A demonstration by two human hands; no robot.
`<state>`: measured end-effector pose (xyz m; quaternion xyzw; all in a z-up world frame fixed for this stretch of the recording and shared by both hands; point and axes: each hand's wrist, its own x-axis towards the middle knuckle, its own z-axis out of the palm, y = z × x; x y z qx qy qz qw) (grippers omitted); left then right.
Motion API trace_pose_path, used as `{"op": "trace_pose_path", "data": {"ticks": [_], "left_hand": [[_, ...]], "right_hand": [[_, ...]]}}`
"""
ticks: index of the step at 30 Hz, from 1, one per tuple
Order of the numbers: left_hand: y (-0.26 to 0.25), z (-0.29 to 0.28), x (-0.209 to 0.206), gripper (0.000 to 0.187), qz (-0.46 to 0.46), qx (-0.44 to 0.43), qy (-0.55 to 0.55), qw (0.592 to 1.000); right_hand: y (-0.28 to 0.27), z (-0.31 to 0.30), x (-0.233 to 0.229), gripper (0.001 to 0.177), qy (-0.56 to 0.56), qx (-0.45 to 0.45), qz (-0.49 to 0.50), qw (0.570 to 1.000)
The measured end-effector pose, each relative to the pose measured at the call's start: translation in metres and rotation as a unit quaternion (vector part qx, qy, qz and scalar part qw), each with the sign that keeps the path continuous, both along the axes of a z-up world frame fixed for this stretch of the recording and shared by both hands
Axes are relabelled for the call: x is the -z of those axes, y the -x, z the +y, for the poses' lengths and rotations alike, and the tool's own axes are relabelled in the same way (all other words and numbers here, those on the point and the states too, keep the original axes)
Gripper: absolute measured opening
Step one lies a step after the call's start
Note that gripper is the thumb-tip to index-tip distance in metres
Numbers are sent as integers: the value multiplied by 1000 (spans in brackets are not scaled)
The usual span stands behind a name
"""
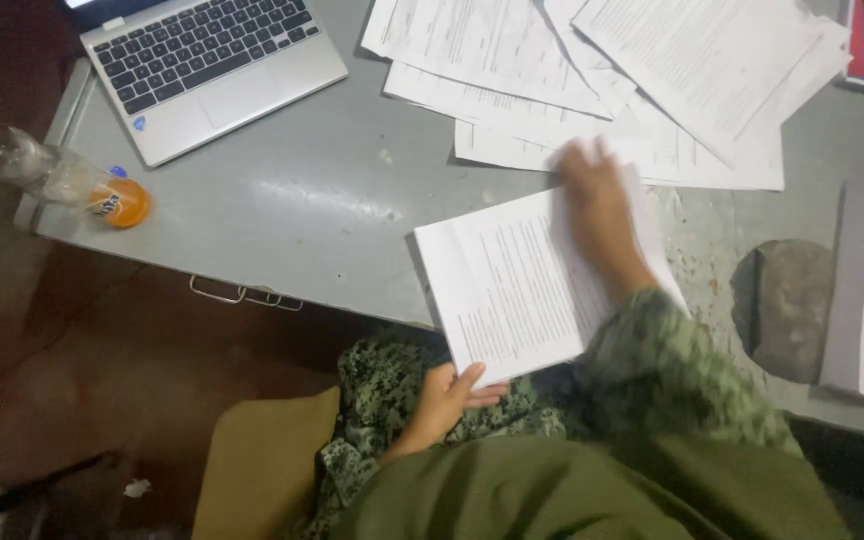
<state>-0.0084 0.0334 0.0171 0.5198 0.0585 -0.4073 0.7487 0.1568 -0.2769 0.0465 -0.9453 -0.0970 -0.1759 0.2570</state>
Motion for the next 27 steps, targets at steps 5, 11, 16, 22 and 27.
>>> {"op": "trace_pose_path", "data": {"ticks": [5,11,16,22,27], "left_hand": [[2,-4,30,55,80,-61,14,995],[3,-8,54,31,142,-115,-8,983],[-12,6,-19,48,30,5,-77,997],[-16,8,-32,54,-14,26,-76,997],[-15,9,-20,61,-7,20,-67,998]], "right_hand": [[0,-3,45,48,-53,89,64,993],[106,163,-21,59,-7,-19,96,995],[113,79,-66,50,-17,175,150,973],[122,-3,-77,56,-97,372,146,912],[121,104,-125,53,-368,354,241,826]]}}
